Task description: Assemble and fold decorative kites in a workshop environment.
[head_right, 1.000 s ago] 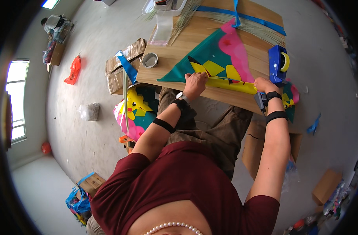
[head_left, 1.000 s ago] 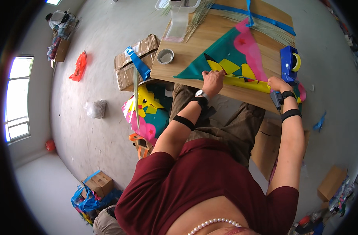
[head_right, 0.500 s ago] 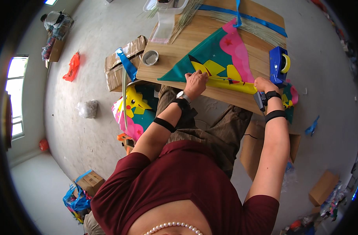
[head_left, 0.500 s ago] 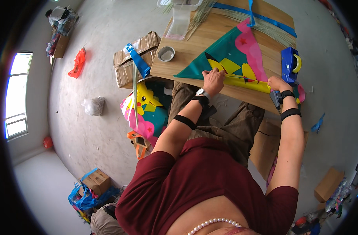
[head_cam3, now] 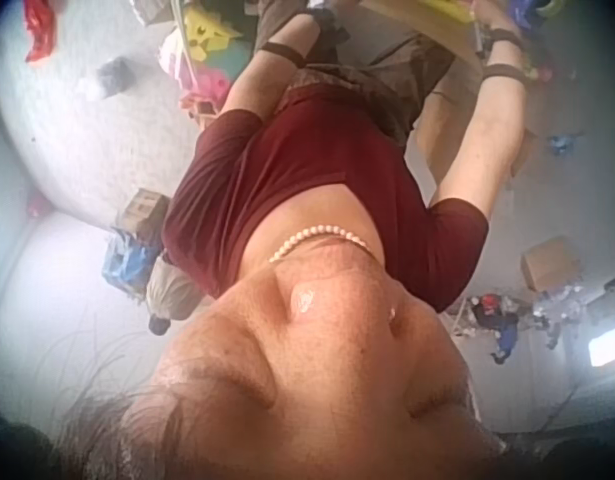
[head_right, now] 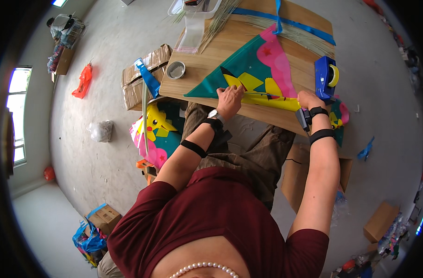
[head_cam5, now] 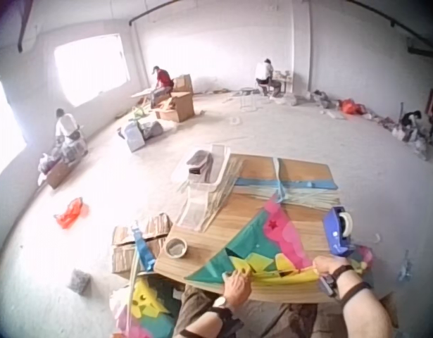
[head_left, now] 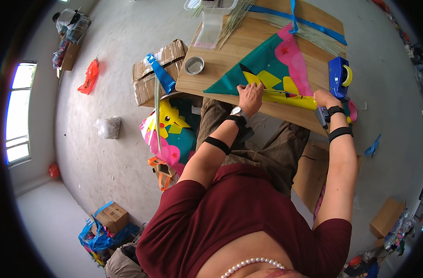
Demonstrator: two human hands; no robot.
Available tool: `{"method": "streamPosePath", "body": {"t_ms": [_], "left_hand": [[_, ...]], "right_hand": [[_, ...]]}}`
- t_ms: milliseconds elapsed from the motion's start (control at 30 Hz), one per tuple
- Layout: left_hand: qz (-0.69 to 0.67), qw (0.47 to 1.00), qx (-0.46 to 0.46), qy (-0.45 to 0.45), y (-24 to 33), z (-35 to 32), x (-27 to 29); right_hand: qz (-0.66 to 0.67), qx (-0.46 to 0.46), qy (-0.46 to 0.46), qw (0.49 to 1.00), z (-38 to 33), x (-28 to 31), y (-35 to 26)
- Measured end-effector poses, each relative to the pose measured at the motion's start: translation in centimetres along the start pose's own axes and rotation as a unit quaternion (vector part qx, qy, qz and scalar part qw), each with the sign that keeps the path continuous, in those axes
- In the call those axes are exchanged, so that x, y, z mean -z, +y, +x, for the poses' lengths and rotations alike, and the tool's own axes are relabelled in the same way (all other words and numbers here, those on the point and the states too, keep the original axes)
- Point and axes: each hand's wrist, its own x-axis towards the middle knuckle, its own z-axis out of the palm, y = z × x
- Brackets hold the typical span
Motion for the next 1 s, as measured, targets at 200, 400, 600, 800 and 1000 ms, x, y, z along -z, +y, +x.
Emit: {"method": "streamPosePath", "body": {"t_ms": [200, 400, 600, 800, 1000], "left_hand": [[0.0, 1.0, -0.002, 0.012, 0.1, -0.1, 0.2], [-0.018, 0.999, -0.001, 0.026, 0.3, -0.3, 0.0], [0.008, 0.999, -0.005, 0.035, 0.5, -0.4, -0.1], [0.051, 0.997, -0.013, 0.059, 0.8, -0.7, 0.2], [0.021, 0.999, 0.002, 0.048, 0.3, -0.7, 0.3]], "right_hand": [[-0.015, 0.035, 0.033, 0.999, 0.1, 0.1, 0.5], [-0.042, 0.023, 0.054, 0.997, 0.5, -0.6, 0.0], [-0.064, 0.008, 0.094, 0.993, 0.6, -1.4, -0.3], [-0.073, 0.006, 0.104, 0.992, 1.0, -2.0, -0.4], [-0.076, -0.009, 0.114, 0.99, 0.8, -2.3, -0.9]]}}
